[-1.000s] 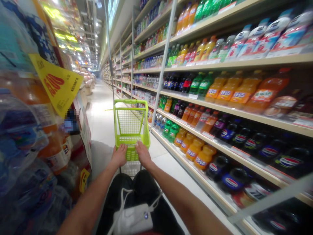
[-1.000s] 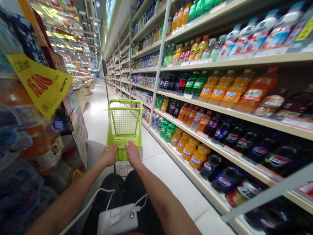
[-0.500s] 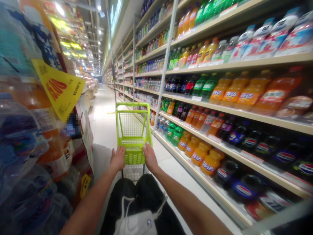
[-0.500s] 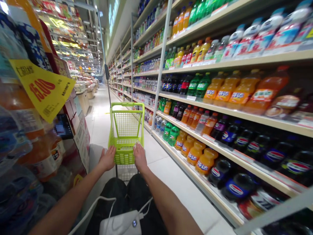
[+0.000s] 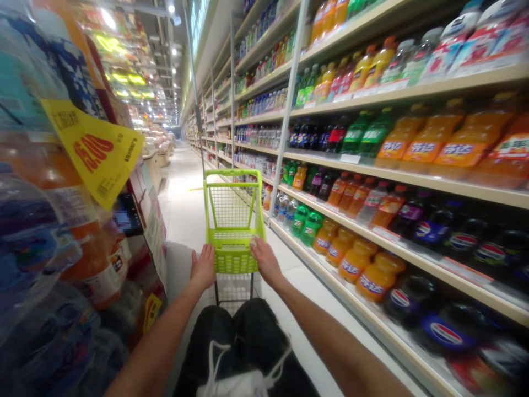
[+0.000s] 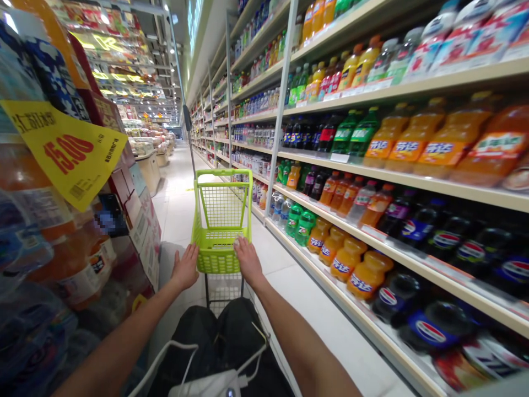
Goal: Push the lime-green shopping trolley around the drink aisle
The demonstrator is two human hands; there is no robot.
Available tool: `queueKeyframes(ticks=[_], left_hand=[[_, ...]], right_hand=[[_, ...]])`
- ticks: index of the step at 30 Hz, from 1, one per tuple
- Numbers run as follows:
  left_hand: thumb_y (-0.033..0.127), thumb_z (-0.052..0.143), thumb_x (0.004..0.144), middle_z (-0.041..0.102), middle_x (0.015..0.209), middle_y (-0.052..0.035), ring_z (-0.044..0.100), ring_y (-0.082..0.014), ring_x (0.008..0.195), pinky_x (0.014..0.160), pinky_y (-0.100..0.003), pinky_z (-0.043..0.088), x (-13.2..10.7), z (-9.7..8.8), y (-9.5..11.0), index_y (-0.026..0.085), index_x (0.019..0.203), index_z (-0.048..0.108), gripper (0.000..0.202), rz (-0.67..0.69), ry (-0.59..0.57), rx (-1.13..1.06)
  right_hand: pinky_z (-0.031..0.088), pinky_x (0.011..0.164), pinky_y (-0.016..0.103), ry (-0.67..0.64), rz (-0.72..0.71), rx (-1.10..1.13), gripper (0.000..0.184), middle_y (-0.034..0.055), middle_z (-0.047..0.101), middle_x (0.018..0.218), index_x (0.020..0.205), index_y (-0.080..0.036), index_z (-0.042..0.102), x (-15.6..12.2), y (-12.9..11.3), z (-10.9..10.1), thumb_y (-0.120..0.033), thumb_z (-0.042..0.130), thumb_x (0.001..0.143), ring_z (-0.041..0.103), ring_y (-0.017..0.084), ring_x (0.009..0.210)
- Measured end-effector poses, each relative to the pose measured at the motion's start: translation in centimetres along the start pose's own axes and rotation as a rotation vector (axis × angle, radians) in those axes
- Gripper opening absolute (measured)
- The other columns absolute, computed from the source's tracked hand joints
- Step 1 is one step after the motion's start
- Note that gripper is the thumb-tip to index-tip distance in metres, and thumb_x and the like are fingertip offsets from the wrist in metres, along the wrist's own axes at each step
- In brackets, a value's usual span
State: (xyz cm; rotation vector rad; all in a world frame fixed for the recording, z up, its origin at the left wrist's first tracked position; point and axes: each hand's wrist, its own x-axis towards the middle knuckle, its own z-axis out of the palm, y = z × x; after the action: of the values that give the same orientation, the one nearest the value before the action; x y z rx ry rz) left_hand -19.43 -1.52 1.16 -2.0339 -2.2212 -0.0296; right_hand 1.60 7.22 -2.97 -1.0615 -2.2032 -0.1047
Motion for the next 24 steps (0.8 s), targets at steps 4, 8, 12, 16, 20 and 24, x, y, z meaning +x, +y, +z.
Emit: queueKeyframes(ticks=[4,8,12,16,20,24], left_hand=[[0.014,0.040,0.067,0.010,0.149,-0.0134,0.006,-0.0253,0.137,0.107,-0.056,0.008,0.0,0.0,0.4,0.007,0.139,0.016,0.076,-0.001,-0.021,-0.001],[0.014,0.040,0.068,0.012,0.149,-0.0123,0.008,-0.0253,0.137,0.105,-0.059,0.009,-0.1,-0.4,0.4,0.010,0.139,0.016,0.076,0.017,-0.033,0.031],[0.011,0.040,0.065,0.011,0.149,-0.0098,0.009,-0.0243,0.137,0.105,-0.059,0.008,-0.2,-0.7,-0.2,0.014,0.139,0.017,0.078,0.043,-0.062,0.056],[0.011,0.041,0.063,0.010,0.149,-0.0097,0.007,-0.0260,0.137,0.105,-0.060,0.008,-0.1,-0.9,-0.2,0.012,0.140,0.016,0.080,0.040,-0.078,0.067],[0.015,0.042,0.065,0.010,0.149,-0.0114,0.008,-0.0259,0.137,0.106,-0.055,0.012,-0.3,-1.1,0.5,0.010,0.139,0.017,0.078,0.018,-0.063,0.041],[0.015,0.042,0.064,0.013,0.149,-0.0104,0.011,-0.0268,0.136,0.107,-0.054,0.012,-0.5,-1.3,0.5,0.012,0.138,0.020,0.078,0.020,-0.062,0.026]], right_hand=[[0.030,0.104,0.045,0.048,0.112,-0.008,0.036,0.0129,0.035,0.140,0.123,-0.015,0.050,0.0,-0.7,0.3,-0.014,0.039,0.089,0.028,0.022,0.131],[0.029,0.106,0.040,0.060,0.008,0.085,0.037,0.0103,0.038,0.138,0.126,-0.017,0.048,0.9,-4.9,3.0,-0.015,0.037,0.090,0.028,0.018,0.131],[0.031,0.105,0.040,0.008,-0.071,0.112,0.039,0.0039,0.039,0.138,0.125,-0.026,0.048,1.1,-5.0,3.0,-0.014,0.039,0.089,0.030,0.016,0.130],[0.029,0.105,0.045,0.016,0.028,0.019,0.036,0.0069,0.038,0.139,0.122,-0.023,0.051,0.1,-1.0,0.1,-0.015,0.041,0.089,0.029,0.019,0.131],[0.027,0.104,0.048,0.057,0.168,-0.023,0.035,0.0103,0.036,0.139,0.121,-0.019,0.052,-0.1,0.1,-1.0,-0.014,0.039,0.089,0.029,0.022,0.131],[0.030,0.103,0.045,0.039,0.091,0.058,0.035,0.0139,0.041,0.136,0.118,-0.017,0.053,1.1,-3.6,0.8,-0.010,0.042,0.086,0.032,0.021,0.129]])
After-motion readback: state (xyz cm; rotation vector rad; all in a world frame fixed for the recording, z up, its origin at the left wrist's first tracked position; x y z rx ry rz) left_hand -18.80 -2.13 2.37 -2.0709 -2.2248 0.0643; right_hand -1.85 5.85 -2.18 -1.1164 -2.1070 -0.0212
